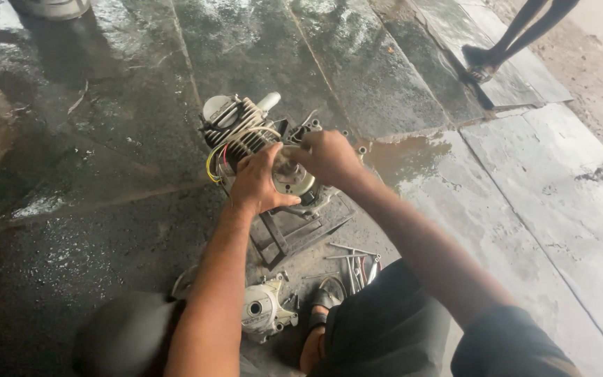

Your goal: Repairing and assembling parts of a motorcycle engine on a workshop floor.

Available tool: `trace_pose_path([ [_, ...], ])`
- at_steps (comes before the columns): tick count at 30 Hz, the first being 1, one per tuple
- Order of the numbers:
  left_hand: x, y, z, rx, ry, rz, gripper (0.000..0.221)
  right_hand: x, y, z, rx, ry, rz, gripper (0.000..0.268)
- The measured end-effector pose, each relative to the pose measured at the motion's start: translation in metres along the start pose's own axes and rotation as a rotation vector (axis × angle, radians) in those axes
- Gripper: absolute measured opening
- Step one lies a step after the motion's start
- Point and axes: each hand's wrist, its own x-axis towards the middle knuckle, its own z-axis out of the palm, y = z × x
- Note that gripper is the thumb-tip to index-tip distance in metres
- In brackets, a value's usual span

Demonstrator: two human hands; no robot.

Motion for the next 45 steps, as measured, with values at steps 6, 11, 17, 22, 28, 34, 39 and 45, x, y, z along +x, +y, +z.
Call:
trace_pose_path([
  [6,0.004,0.006,-0.004,0.033,0.029,0.02,0.129,0.011,0.008,0.044,-0.528,-0.083,-0.182,0.014],
  [11,0.003,0.001,0.0,0.008,-0.016,-0.017,0.127,0.014,0.033,0.071,-0.605,0.253,-0.638,0.021],
  [17,0.004,0.002,-0.004,0.01,-0.021,0.035,0.13,-0.012,-0.007,0.038,-0.488,0.0,-0.162,0.022],
  [22,0.009,0.012,-0.007,0.043,0.023,0.118,0.129,-0.004,0.008,0.048,-0.351,-0.025,-0.006,0.021],
  [28,0.019,0.028,-0.02,-0.008,-0.177,-0.114,0.101,0.002,-0.008,0.025,-0.435,-0.102,-0.154,0.024],
  [34,0.015,0.022,-0.015,0.041,-0.18,-0.088,0.072,0.004,-0.022,0.054,-0.42,-0.037,-0.054,0.031],
  [39,0.019,0.023,-0.018,0.077,-0.118,-0.002,0.088,0.007,-0.028,0.062,-0.703,-0.126,-0.273,0.039],
  [45,0.017,0.021,-0.017,0.101,-0.035,0.058,0.104,0.009,0.037,0.088,-0.234,0.265,-0.587,0.047],
])
